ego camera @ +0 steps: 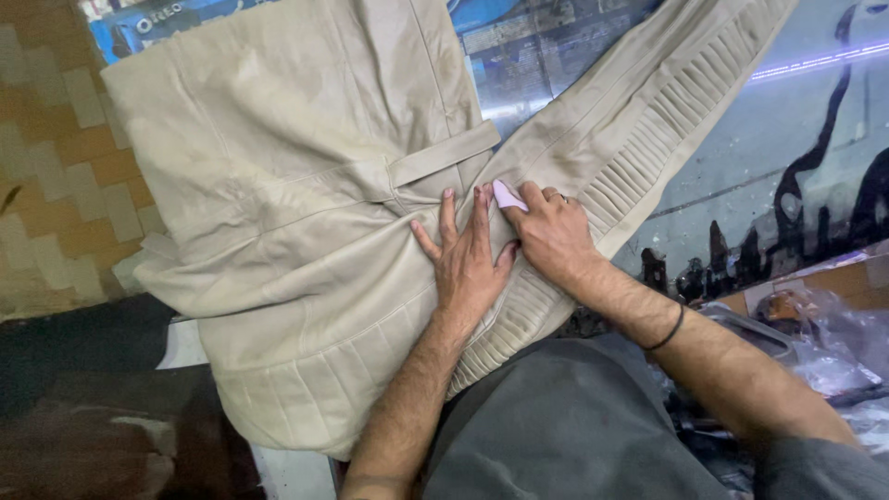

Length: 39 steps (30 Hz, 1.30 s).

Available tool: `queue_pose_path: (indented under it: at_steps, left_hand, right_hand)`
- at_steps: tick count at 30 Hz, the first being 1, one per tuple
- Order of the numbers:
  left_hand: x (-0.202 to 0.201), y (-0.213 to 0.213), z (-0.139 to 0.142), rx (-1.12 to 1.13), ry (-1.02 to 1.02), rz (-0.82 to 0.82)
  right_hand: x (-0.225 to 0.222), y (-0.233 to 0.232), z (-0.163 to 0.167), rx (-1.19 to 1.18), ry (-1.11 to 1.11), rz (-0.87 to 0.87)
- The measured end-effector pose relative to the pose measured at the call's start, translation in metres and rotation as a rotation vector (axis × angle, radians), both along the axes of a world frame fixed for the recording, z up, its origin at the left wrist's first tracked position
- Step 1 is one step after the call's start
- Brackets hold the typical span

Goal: The person wipes the pleated seam area of a beige leather garment laid on a work table, rubbing along the stitching with a pink cloth held in the right hand while the left hand holds the fabric flat. They periodically reposition the cloth and continue rubbing along the same seam and adjacent panels.

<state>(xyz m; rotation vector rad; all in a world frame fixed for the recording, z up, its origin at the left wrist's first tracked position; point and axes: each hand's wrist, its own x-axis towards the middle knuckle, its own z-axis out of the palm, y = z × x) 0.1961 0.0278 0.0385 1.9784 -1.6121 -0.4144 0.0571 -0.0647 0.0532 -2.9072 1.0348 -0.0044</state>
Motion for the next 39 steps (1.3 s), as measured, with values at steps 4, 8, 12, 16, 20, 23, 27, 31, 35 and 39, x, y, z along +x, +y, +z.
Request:
queue_pose_path:
  at_steps: [4,8,12,16,20,23,27,31,35,39]
  left_hand:
    - [0.003,-0.002,-0.003,-0.014,0.0,-0.02]
    - [0.002,0.0,-0.003,-0.019,-0.002,-0.015]
    - [0.002,0.0,-0.003,-0.011,0.017,-0.014]
    - [0.002,0.0,-0.003,-0.035,0.02,-0.01]
    - [0.001,0.002,-0.001,-0.007,0.023,-0.022]
    - [0.001,0.002,0.0,0.002,0.019,-0.015]
    - [0.001,0.001,-0.001,-0.01,0.014,-0.022]
    - [-0.001,0.004,-0.011,-0.029,0.005,-0.028]
    - [0.004,0.017,-0.024,-0.243,-0.004,-0.051]
    - [0.013,0.031,-0.025,-0.238,-0.008,-0.048]
  right_hand:
    - [-0.008,-0.003,0.009,0.002,-0.03,0.112]
    - [-0.017,-0.026,0.021,-0.047,0.194,-0.014]
    - [-0.014,-0.019,0.018,-0.036,-0.033,0.181]
    - [-0.016,-0.015,0.014,0.006,0.095,0.053]
    - [-0.017,-0.02,0.015,0.011,-0.013,0.124]
    - [-0.016,-0.017,0.015,0.006,0.03,0.081]
    - [-0.017,-0.01,0.012,0.014,-0.071,0.191]
    - [-0.019,-0.019,0.012,0.065,-0.021,0.085]
    - [-0.019,-0.012,0.012,0.139,-0.074,-0.107]
    - [-0.024,0.033,0.007,0.138,-0.219,0.003]
